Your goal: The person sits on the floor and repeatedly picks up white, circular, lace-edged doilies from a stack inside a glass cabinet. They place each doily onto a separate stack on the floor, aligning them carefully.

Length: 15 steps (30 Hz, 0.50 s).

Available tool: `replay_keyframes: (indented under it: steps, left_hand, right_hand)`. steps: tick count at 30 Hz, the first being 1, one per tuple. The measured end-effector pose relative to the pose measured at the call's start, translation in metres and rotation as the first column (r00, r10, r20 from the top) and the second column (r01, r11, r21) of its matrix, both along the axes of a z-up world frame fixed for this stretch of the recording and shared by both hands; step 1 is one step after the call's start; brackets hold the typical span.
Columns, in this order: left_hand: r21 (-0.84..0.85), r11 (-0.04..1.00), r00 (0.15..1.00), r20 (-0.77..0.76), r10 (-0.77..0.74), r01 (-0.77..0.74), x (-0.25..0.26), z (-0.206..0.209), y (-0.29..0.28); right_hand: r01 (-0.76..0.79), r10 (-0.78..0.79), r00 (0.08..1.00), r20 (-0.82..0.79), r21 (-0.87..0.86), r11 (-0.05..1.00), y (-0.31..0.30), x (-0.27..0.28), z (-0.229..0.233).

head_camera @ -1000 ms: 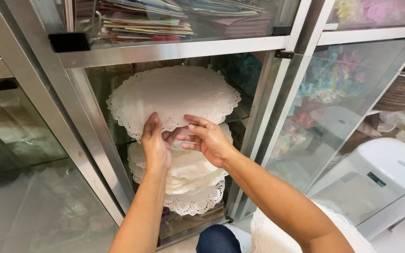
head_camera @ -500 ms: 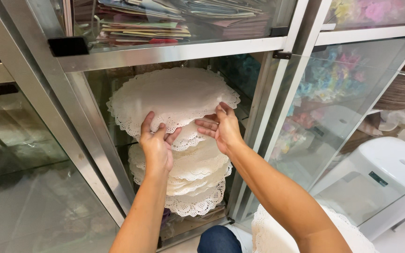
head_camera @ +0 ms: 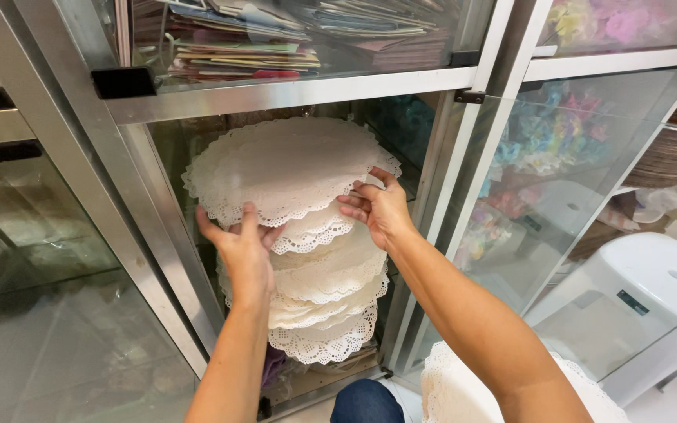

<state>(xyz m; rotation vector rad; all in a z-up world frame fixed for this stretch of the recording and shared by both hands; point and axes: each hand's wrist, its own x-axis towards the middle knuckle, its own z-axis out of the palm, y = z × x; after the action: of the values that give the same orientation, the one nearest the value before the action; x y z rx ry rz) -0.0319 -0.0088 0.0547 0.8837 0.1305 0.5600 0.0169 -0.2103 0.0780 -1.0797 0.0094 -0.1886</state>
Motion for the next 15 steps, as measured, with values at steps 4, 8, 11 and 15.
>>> replay_keyframes:
  steps: [4, 8, 11, 15]
  left_hand:
    - [-0.048, 0.998, 0.999, -0.025, 0.034, -0.035, 0.02, -0.018, 0.022]
    - [-0.007, 1.0, 0.998, -0.06, 0.002, -0.002, 0.021, -0.021, 0.024]
    - [0.006, 1.0, 0.998, -0.059, -0.002, 0.002, 0.018, -0.02, 0.018]
    - [-0.017, 1.0, 0.999, -0.052, -0.001, 0.0, 0.022, -0.025, 0.011]
  right_hand:
    - [0.002, -0.002, 0.999, -0.033, -0.006, 1.0, 0.001, -0.006, 0.001]
    - [0.007, -0.012, 0.998, -0.058, -0.099, 0.995, 0.007, -0.004, -0.002]
    - [0.008, -0.016, 0.998, -0.06, -0.138, 0.99, 0.015, -0.007, -0.001]
    - [-0.024, 0.012, 0.997, -0.071, -0.177, 0.984, 0.029, -0.019, 0.002]
